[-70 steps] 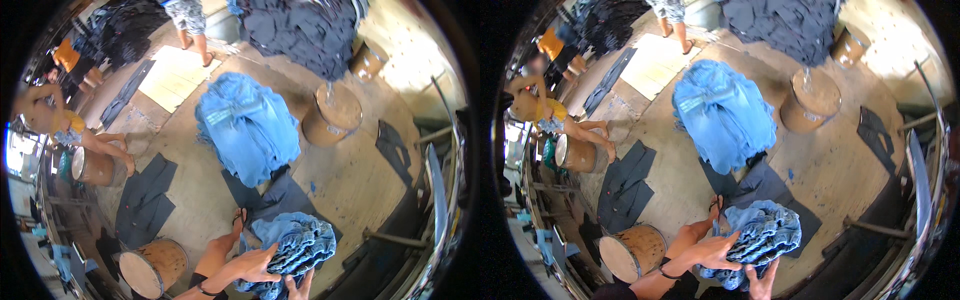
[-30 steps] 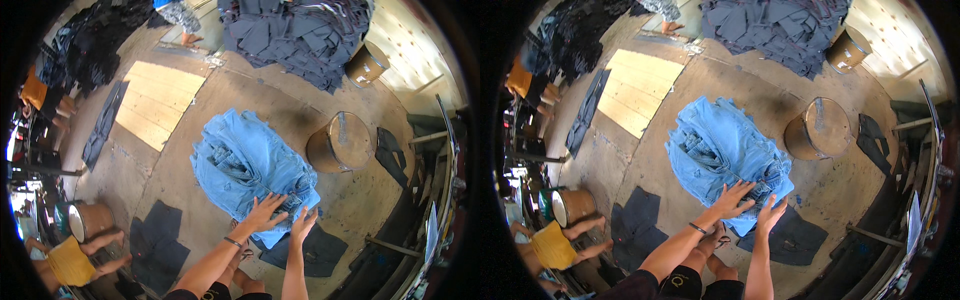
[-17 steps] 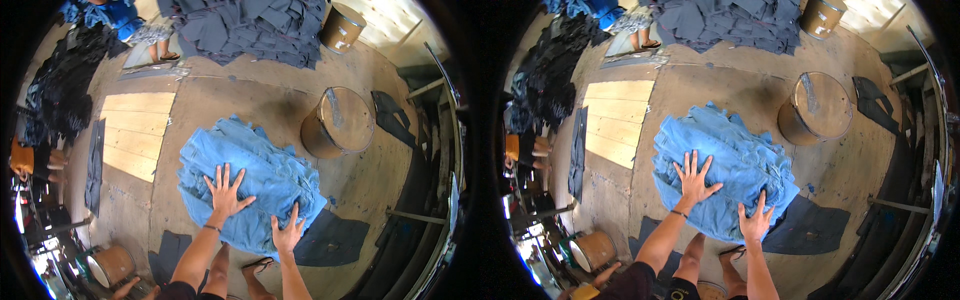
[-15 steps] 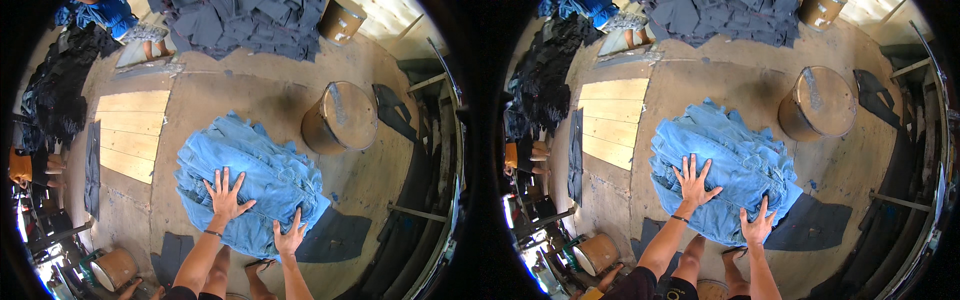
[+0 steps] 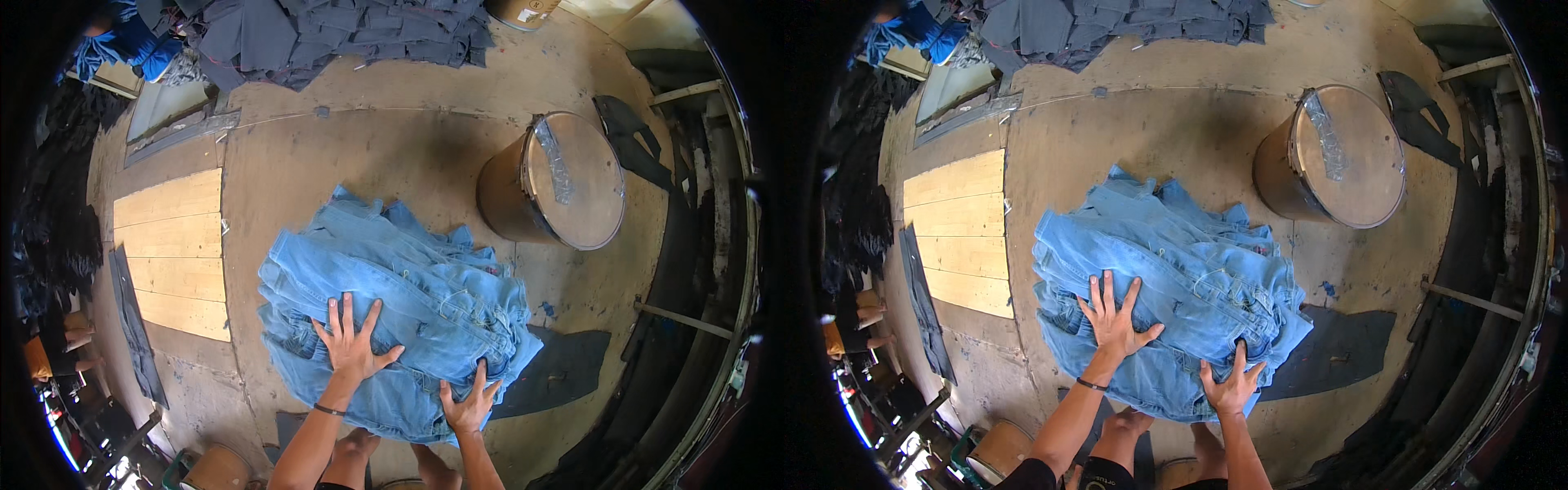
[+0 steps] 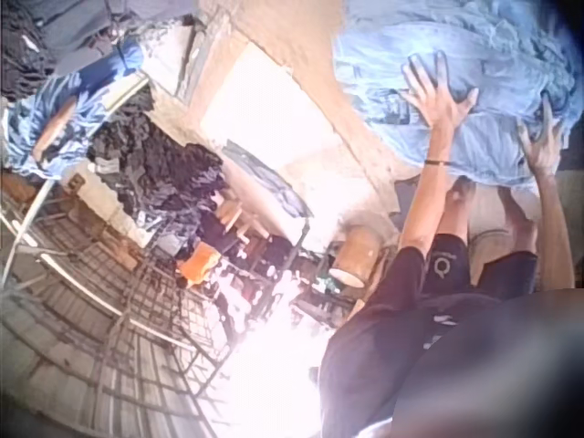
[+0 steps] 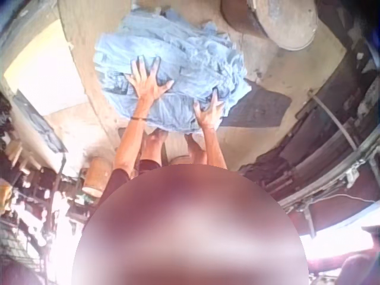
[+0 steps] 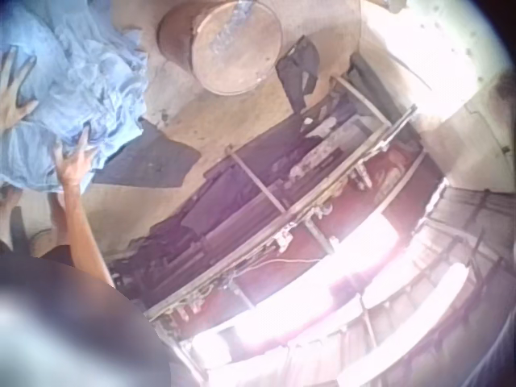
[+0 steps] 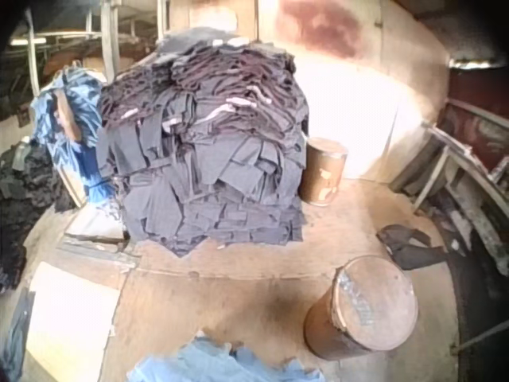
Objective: The person sits on the floor and sorts through a large pile of denim shorts, picking them up, shaking them out, and stacking them into a neat pile. The person occasionally lifts the stack to adjust it and continues the repetitive sorting process.
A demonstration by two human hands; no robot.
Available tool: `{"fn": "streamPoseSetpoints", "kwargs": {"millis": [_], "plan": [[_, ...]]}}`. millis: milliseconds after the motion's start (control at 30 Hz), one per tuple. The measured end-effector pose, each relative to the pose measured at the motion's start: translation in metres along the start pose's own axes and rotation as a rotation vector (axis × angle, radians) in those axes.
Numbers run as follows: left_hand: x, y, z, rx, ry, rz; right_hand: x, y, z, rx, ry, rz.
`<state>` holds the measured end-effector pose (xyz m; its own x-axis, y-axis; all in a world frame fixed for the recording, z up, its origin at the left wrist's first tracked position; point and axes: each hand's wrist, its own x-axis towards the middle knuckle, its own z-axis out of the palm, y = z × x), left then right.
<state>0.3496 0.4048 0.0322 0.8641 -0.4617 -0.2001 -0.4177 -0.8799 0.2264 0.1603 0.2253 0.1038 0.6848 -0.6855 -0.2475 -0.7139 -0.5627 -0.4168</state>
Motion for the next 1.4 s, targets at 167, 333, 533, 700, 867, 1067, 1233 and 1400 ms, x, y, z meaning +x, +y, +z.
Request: {"fn": "streamPoseSetpoints", "kwargs": {"millis": [167, 333, 533, 700, 867, 1067, 1233, 1400], "plan": [[0.025, 0.013, -0.010, -0.065, -0.106, -0.060, 0.028, -0.015, -0.008, -0.042, 0.039, 0.062], [0.043, 0.018, -0.012, 0.019, 0.011, 0.009, 0.056, -0.024, -0.005, -0.013, 0.099, 0.069], [0.041, 0.023, -0.030, 0.116, 0.030, 0.039, 0.049, -0.029, -0.023, 0.089, 0.025, 0.079], [0.031, 0.033, -0.068, 0.099, -0.102, 0.000, 0.039, -0.029, -0.040, 0.177, -0.037, 0.064], [0.002, 0.041, -0.113, -0.137, -0.240, -0.020, 0.037, -0.040, -0.085, 0.060, -0.214, 0.086], [-0.142, 0.021, -0.143, -0.487, -0.359, 0.070, -0.058, -0.021, -0.131, 0.358, 0.100, 0.101], [-0.271, -0.050, -0.135, -0.311, -0.753, -0.230, -0.237, 0.088, -0.149, 0.305, -0.074, 0.551], [-0.320, -0.142, -0.121, -0.189, -0.818, -0.097, -0.396, 0.172, -0.170, 0.094, -0.524, 0.995]]}}
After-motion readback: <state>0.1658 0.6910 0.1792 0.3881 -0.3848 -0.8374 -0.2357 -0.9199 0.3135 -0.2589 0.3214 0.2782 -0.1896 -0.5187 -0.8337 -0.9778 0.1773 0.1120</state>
